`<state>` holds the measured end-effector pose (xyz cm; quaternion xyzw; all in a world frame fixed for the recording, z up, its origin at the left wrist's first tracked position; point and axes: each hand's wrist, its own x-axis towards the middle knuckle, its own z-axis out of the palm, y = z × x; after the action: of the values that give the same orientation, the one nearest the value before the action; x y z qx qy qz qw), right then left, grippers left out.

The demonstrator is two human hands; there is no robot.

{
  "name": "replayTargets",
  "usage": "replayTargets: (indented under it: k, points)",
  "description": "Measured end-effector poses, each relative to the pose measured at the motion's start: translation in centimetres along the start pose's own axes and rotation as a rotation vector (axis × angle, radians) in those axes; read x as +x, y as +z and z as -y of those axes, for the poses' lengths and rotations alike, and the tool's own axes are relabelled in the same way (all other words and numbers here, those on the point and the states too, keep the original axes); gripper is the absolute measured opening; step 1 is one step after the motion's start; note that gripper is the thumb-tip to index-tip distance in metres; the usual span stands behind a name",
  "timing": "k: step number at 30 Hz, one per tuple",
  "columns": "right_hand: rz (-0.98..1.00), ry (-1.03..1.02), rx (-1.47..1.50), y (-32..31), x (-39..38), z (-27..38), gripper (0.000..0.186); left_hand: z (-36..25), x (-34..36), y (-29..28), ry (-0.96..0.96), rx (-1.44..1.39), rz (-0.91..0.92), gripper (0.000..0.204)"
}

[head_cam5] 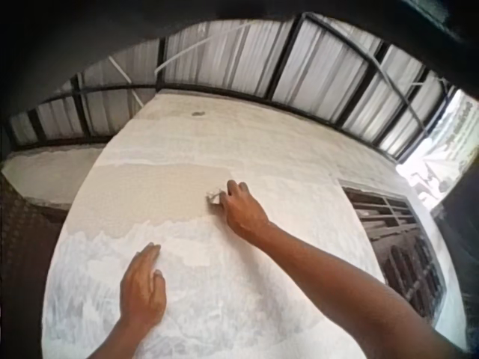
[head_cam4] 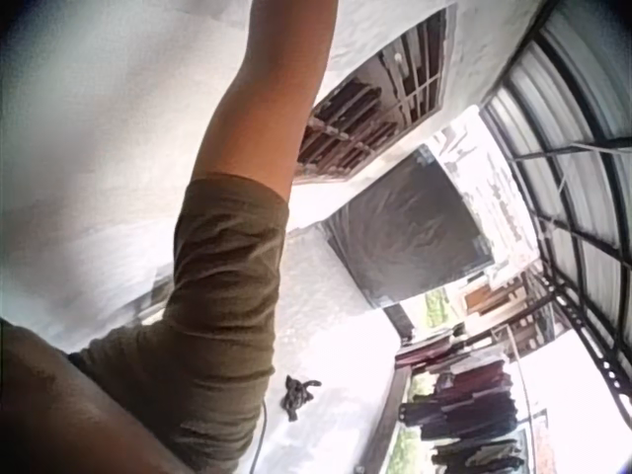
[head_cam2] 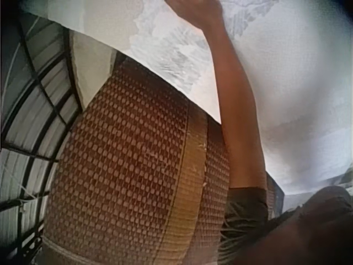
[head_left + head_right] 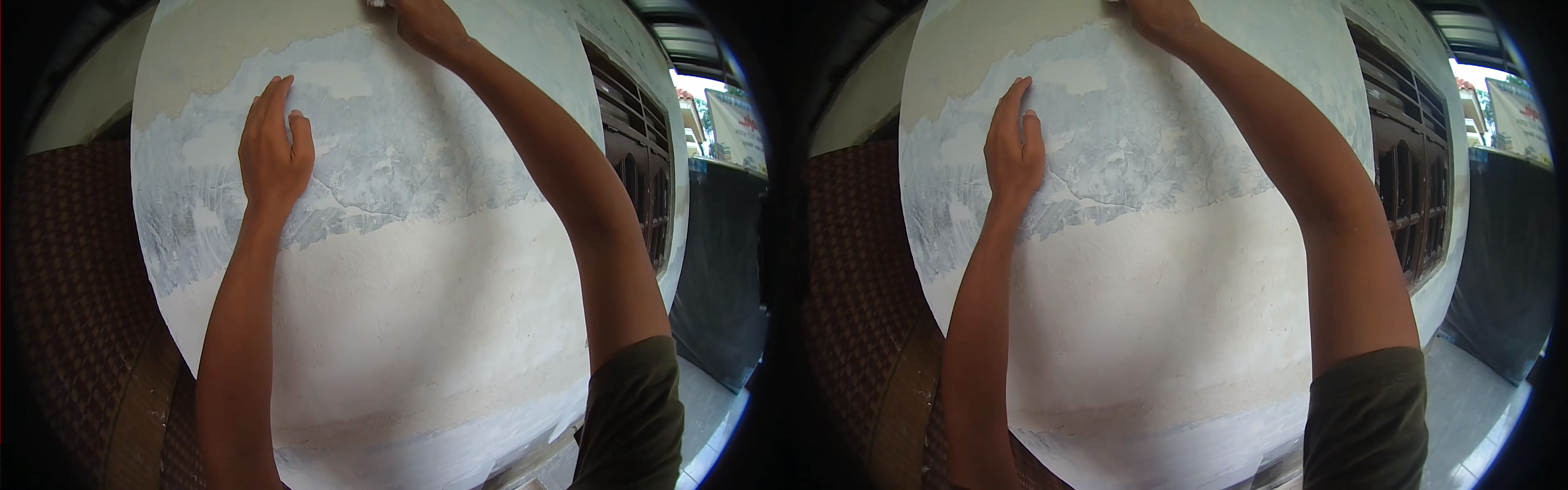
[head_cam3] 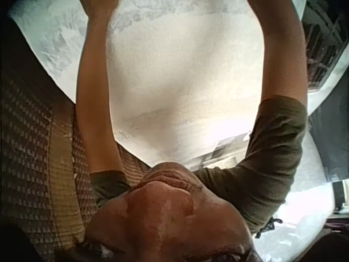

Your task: The person patches and smooths a wall by applying wall filler from a tray to the wall with a putty knife.

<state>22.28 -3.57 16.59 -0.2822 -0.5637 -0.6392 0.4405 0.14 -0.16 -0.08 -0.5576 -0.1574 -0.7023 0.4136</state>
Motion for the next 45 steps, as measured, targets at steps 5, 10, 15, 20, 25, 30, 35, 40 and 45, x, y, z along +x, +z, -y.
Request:
replayTargets:
  k: [5,10,15,20,25,30,35,40,45]
  points:
    - [-0.13,-0.181,0.126,-3.5,-7.7,2.9,0.036,0.0,0.0,-0.1,-0.036,0.013,0.048,0.046]
    - [0.0,0.318,0.634,-10.5,-15.4,5.8,0.021,0.6,-0.6,0.1,-0.062,-0.05,0.029,0.045]
    - [0.325,0.951,1.194,-16.2,-21.2,7.5,0.029,0.4,-1.5,-0.7,-0.203,-0.236,-0.009,0.045]
    - [0.413,1.272,1.281,-21.0,-26.9,8.5,0.031,-4.4,-4.9,-0.5,-0.285,-0.439,0.001,0.045]
    - [0.362,1.425,1.301,-25.0,-31.7,9.9,0.033,-9.9,-9.1,-2.4,-0.251,-0.576,0.066,0.046]
    - [0.419,1.563,1.176,-29.9,-37.6,10.8,0.029,-15.8,-13.2,-5.3,-0.331,-0.622,0.192,0.05]
    - [0.554,1.673,1.05,-34.9,-43.1,10.5,0.026,-22.6,-19.0,-7.6,-0.473,-0.708,0.318,0.052]
    - [0.646,1.836,0.991,-39.7,-50.5,9.9,0.025,-30.4,-26.5,-10.3,-0.635,-0.76,0.474,0.054]
    - [0.65,2.08,0.889,-44.8,-58.4,10.2,0.024,-37.8,-33.7,-13.3,-0.902,-0.782,0.714,0.052]
